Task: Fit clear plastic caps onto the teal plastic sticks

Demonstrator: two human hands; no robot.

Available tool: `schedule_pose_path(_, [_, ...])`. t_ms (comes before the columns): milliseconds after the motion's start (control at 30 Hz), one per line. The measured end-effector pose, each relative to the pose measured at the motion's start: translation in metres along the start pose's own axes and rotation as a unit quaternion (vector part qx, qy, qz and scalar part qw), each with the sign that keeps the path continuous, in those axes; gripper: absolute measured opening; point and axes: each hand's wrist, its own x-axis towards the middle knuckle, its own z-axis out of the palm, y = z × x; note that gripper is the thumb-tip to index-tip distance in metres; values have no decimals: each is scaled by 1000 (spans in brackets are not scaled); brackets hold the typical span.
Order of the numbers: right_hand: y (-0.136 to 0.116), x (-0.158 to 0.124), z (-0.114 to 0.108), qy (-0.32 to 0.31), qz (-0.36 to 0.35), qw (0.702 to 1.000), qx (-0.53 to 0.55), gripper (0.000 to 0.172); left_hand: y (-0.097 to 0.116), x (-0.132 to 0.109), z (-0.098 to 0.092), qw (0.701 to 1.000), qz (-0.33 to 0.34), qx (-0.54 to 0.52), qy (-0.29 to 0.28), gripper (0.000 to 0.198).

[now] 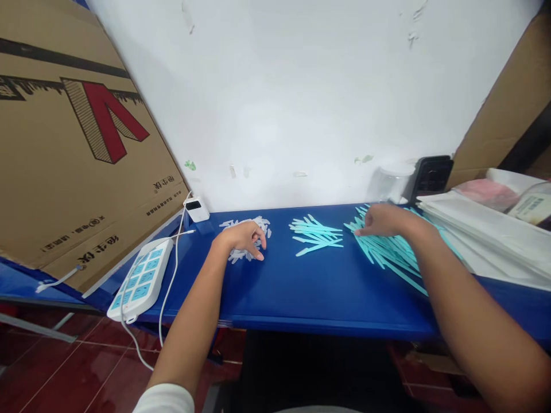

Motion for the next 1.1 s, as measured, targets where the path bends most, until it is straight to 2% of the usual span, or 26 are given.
schedule_pose_path(100, [-1, -3, -3, -94, 52, 994, -18, 41, -5, 6, 4, 1000, 1, 15, -12, 39])
schedule_pose_path(133, [-2, -3, -3, -98, 58, 993, -21, 40, -6, 8, 5, 1000, 3, 16, -19, 37])
schedule_pose_path(300, [-10, 0, 2, -85, 44, 995, -20, 28, -5, 12, 11, 1000, 14, -9, -26, 38])
schedule_pose_path(433, [-8, 4, 9, -80, 28, 996, -25, 28, 1, 12, 13, 1000, 17, -19, 5, 40])
schedule_pose_path(600, [2, 9, 15, -86, -36, 995, -24, 34, 0, 12, 13, 999, -1, -29, -22, 44])
schedule_pose_path(833, [6, 14, 19, -72, -52, 996, 20, 32, -2, 17, 16, 1000, 0, -13, -5, 39])
schedule_pose_path(967, [4, 13, 16, -62, -52, 997, 21, 35, 4, 18, 20, 998, 29, -33, 45, 41])
schedule_pose_path(1100, [3, 12, 13, -60, -77, 995, 12, 48, 11, 18, 21, 991, 63, -39, 114, 41])
